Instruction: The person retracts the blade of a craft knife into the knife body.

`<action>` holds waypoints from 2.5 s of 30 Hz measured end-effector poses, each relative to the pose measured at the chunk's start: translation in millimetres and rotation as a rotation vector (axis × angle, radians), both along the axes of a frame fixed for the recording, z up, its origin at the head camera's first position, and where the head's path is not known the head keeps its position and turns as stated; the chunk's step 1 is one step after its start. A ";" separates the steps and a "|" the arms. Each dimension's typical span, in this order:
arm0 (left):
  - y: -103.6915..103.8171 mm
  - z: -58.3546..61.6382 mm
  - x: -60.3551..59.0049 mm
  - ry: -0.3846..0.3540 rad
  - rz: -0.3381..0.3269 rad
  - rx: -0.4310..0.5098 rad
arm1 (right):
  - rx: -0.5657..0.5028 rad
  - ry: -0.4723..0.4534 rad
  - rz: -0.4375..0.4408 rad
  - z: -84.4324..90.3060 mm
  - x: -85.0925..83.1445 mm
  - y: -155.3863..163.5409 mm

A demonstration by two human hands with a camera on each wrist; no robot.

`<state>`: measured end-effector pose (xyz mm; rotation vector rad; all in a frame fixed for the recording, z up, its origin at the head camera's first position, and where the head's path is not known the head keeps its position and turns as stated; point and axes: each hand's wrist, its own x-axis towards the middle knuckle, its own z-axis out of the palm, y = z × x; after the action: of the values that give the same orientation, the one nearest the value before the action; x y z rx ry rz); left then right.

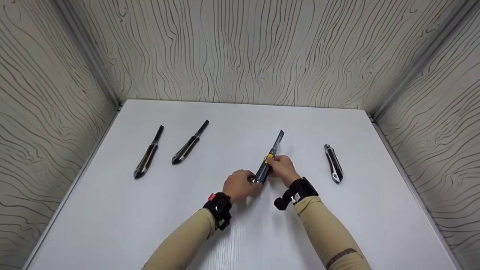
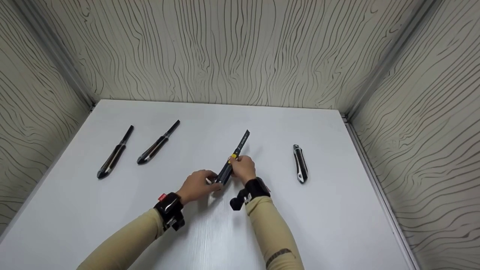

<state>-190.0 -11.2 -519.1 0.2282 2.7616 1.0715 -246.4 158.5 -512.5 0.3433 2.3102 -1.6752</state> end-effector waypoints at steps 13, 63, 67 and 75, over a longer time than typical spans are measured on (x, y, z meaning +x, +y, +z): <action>-10.3 -9.9 -8.5 -0.342 -0.118 0.350 | -0.009 0.005 0.110 2.7 -5.6 6.3; 6.8 -12.1 5.3 -0.420 -0.059 0.585 | -0.065 -0.036 -0.012 11.9 -3.8 -11.9; 7.2 -14.4 4.6 -0.421 -0.070 0.593 | -0.078 -0.029 -0.019 9.7 -4.4 -11.0; 9.0 -14.5 6.8 -0.400 -0.078 0.621 | -0.087 -0.025 -0.018 10.7 -4.4 -9.2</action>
<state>-183.2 -2.2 -533.6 0.1689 1.9985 1.7079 -250.8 149.3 -501.7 0.3652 2.2143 -1.7634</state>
